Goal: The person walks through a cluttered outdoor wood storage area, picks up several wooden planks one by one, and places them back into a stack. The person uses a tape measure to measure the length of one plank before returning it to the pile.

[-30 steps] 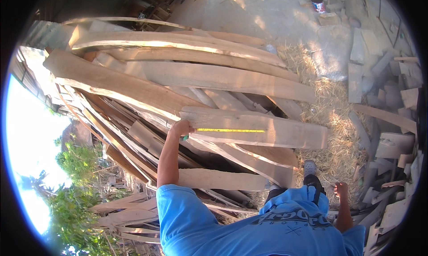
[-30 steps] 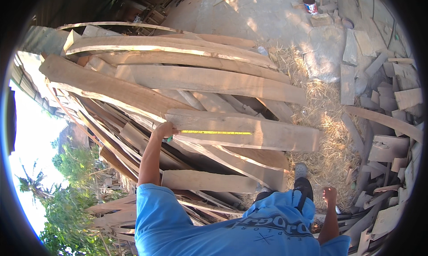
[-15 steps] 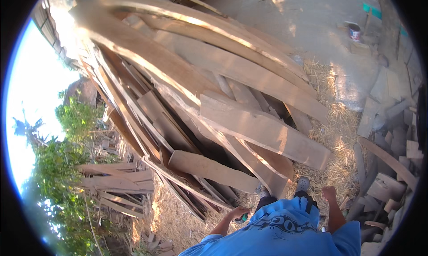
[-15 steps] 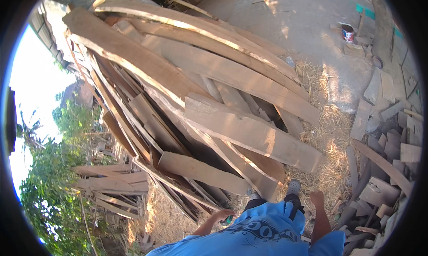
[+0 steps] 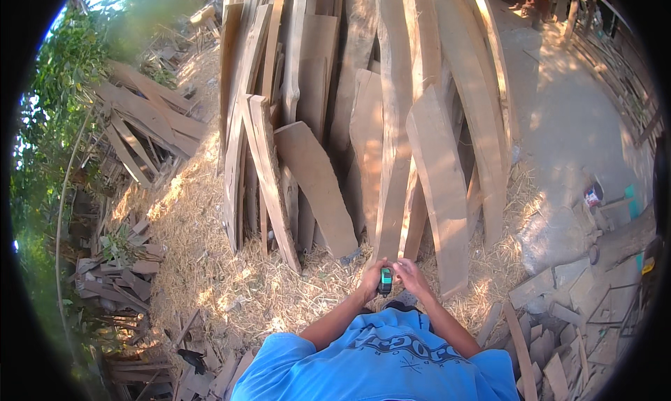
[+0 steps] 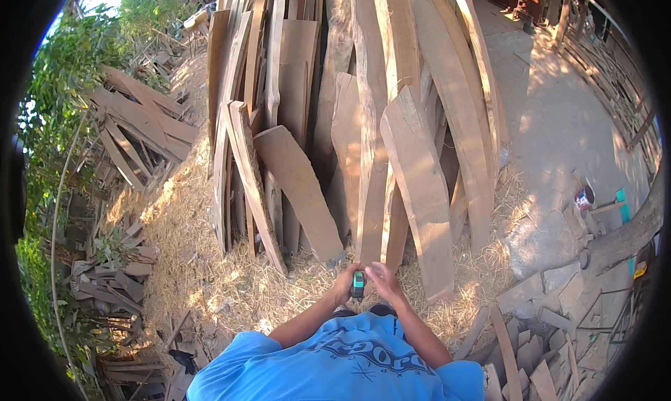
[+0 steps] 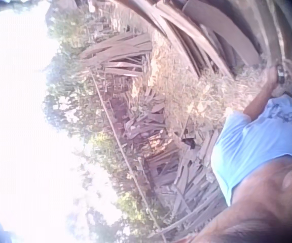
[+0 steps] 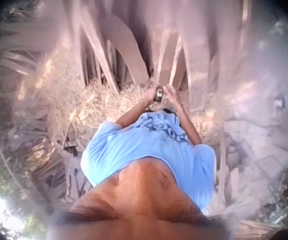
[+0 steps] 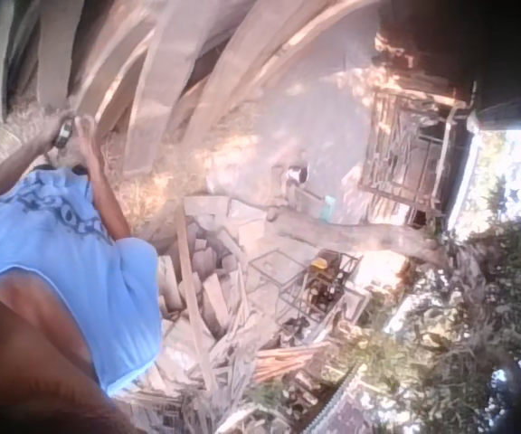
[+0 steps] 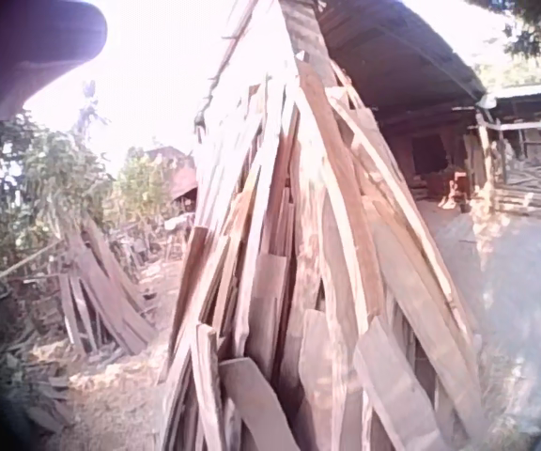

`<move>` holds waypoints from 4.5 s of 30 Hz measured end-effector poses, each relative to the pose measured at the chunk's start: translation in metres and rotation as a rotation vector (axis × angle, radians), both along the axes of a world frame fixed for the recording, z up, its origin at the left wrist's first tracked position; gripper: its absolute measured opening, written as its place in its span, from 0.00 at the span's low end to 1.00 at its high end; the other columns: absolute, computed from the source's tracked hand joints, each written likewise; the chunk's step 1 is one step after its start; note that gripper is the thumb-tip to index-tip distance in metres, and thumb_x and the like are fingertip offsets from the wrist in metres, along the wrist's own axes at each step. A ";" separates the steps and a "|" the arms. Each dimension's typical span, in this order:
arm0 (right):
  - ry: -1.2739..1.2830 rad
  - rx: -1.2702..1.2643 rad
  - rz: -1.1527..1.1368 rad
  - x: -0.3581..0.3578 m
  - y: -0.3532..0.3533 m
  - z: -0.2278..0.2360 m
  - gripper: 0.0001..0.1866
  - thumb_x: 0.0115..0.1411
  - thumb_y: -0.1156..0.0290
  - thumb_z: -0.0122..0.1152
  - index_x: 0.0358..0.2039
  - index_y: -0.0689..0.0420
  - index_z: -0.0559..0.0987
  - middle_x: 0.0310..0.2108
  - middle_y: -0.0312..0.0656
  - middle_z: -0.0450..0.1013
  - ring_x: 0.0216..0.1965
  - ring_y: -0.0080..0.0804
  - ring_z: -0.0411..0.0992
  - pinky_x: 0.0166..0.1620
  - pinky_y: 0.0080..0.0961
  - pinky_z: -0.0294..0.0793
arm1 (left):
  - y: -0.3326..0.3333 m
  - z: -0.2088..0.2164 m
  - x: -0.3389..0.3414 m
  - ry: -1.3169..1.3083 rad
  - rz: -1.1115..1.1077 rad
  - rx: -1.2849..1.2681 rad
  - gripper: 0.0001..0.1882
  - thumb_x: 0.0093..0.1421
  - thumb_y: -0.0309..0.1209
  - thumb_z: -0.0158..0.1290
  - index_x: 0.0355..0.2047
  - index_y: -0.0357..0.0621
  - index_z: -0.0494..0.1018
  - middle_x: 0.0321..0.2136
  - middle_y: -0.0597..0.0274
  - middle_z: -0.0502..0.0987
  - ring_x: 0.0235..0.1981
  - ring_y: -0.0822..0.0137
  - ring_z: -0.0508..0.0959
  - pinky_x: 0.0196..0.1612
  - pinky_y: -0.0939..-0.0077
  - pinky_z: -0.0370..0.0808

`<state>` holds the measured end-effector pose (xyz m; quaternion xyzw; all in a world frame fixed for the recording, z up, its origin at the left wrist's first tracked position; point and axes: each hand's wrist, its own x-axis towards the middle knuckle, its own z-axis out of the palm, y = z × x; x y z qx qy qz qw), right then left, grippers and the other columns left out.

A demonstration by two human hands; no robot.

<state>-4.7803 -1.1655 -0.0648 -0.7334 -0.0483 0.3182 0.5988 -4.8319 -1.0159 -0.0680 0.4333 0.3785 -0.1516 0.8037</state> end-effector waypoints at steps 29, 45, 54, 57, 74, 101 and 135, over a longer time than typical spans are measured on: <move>-0.274 -1.114 0.909 -0.106 -0.083 -0.069 0.15 0.54 0.59 0.52 0.33 0.56 0.79 0.33 0.54 0.76 0.37 0.52 0.75 0.41 0.43 0.72 | 0.266 -0.236 -0.438 0.695 0.046 0.660 0.24 0.58 0.46 0.45 0.45 0.41 0.75 0.47 0.42 0.74 0.51 0.45 0.72 0.54 0.58 0.67; -0.332 -1.008 1.188 -0.132 -0.062 -0.053 0.18 0.55 0.63 0.47 0.42 0.51 0.80 0.41 0.46 0.76 0.43 0.44 0.75 0.47 0.34 0.73 | 0.247 -0.228 -0.284 0.260 0.239 0.237 0.12 0.58 0.38 0.49 0.38 0.44 0.70 0.21 0.61 0.72 0.16 0.68 0.72 0.15 0.72 0.65; -0.239 -0.944 1.037 -0.127 -0.037 -0.038 0.19 0.58 0.61 0.45 0.47 0.48 0.77 0.44 0.44 0.76 0.45 0.43 0.74 0.49 0.32 0.71 | 0.292 -0.267 -0.310 0.335 0.348 0.383 0.13 0.57 0.34 0.50 0.36 0.37 0.74 0.20 0.53 0.75 0.17 0.61 0.76 0.18 0.65 0.73; -0.262 -0.935 1.067 -0.125 -0.030 -0.031 0.20 0.58 0.58 0.45 0.45 0.49 0.78 0.42 0.46 0.76 0.43 0.45 0.75 0.48 0.33 0.71 | 0.291 -0.270 -0.314 0.378 0.358 0.424 0.13 0.58 0.35 0.50 0.32 0.36 0.73 0.17 0.53 0.72 0.15 0.61 0.73 0.16 0.65 0.70; -0.041 -0.939 0.630 -0.135 -0.015 -0.022 0.21 0.57 0.53 0.45 0.33 0.55 0.81 0.35 0.54 0.75 0.41 0.53 0.73 0.45 0.39 0.71 | 0.260 -0.233 -0.297 0.410 0.268 0.210 0.13 0.58 0.40 0.50 0.36 0.46 0.70 0.20 0.64 0.71 0.13 0.69 0.70 0.15 0.73 0.62; -0.039 -0.589 0.053 0.066 -0.001 0.020 0.12 0.53 0.67 0.53 0.27 0.65 0.77 0.22 0.41 0.72 0.26 0.26 0.70 0.32 0.27 0.67 | 0.233 -0.211 -0.302 0.333 0.253 0.524 0.18 0.58 0.40 0.51 0.33 0.33 0.75 0.21 0.55 0.75 0.17 0.66 0.75 0.21 0.70 0.73; -0.521 -1.557 -0.141 0.326 0.111 0.067 0.35 0.56 0.45 0.48 0.38 0.72 0.78 0.42 0.70 0.70 0.48 0.62 0.69 0.53 0.44 0.65 | 0.522 -0.238 -0.172 0.512 0.288 0.169 0.17 0.61 0.40 0.51 0.40 0.38 0.74 0.25 0.61 0.75 0.24 0.72 0.74 0.25 0.80 0.70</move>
